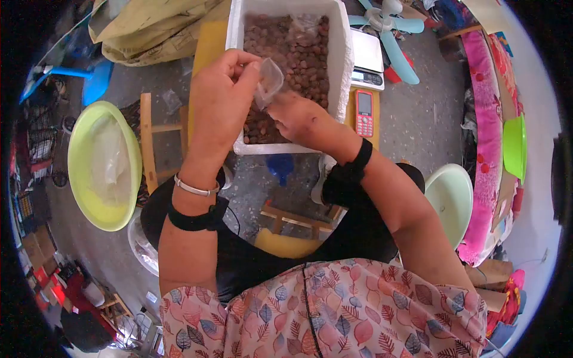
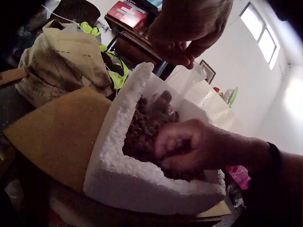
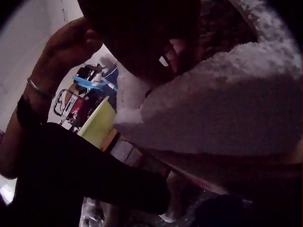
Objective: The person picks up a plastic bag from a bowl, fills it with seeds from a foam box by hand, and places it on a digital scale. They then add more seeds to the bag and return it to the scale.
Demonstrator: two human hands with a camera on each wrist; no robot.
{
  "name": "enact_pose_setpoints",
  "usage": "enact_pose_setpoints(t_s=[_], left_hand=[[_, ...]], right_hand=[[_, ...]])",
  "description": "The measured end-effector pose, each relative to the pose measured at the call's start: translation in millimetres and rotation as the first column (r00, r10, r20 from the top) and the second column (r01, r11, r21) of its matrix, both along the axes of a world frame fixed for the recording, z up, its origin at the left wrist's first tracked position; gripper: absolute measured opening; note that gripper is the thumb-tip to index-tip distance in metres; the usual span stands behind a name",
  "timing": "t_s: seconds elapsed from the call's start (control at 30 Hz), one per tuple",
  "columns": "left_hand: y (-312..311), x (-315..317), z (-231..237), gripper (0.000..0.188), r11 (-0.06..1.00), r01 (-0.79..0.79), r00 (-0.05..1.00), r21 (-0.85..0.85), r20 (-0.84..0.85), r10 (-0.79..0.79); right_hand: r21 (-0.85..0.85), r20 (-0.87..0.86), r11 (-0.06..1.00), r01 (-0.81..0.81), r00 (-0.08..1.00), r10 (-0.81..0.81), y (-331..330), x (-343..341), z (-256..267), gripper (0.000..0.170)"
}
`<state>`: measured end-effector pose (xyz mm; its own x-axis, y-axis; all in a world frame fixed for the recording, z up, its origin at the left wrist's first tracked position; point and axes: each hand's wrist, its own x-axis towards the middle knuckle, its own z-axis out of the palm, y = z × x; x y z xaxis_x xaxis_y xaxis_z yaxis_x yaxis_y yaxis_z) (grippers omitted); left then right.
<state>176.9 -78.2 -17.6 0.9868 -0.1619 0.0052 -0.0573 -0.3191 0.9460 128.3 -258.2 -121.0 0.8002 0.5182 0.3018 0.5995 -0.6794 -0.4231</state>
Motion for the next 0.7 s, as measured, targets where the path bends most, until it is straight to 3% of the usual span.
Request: enact_pose_setpoints(t_s=[0.1, 0.17, 0.3, 0.33, 0.43, 0.53, 0.7], left_hand=[[0, 0, -1, 0.017, 1.000, 0.005, 1.000, 0.007, 0.012, -0.005], [0, 0, -1, 0.017, 1.000, 0.008, 1.000, 0.011, 0.011, -0.008], [-2, -1, 4, 0.017, 0.999, 0.014, 1.000, 0.047, -0.012, -0.013], [-3, -2, 5, 0.017, 0.998, 0.016, 1.000, 0.060, -0.023, -0.014], [-6, -2, -1, 0.017, 0.998, 0.022, 1.000, 0.052, 0.020, -0.023], [-9, -3, -2, 0.017, 0.997, 0.033, 0.999, 0.069, 0.005, -0.033], [-9, -6, 1, 0.017, 0.997, 0.034, 0.999, 0.073, 0.002, -0.034]], right_hand=[[0.022, -0.141, 0.997, 0.069, 0.988, -0.066, -18, 2, 12, 0.016], [0.142, -0.201, 0.966, 0.218, 0.961, -0.188, -30, 2, 28, 0.022], [0.397, -0.248, 0.791, 0.465, 0.884, -0.395, -24, 1, 85, 0.026], [0.492, -0.177, 0.760, 0.424, 0.904, -0.390, -18, 1, 95, 0.024], [0.496, 0.032, 0.827, 0.264, 0.946, -0.321, -10, 6, 99, 0.023], [0.371, 0.115, 0.898, 0.236, 0.948, -0.297, -6, 12, 89, 0.022], [0.308, 0.012, 0.881, 0.358, 0.925, -0.380, -29, 5, 82, 0.022]])
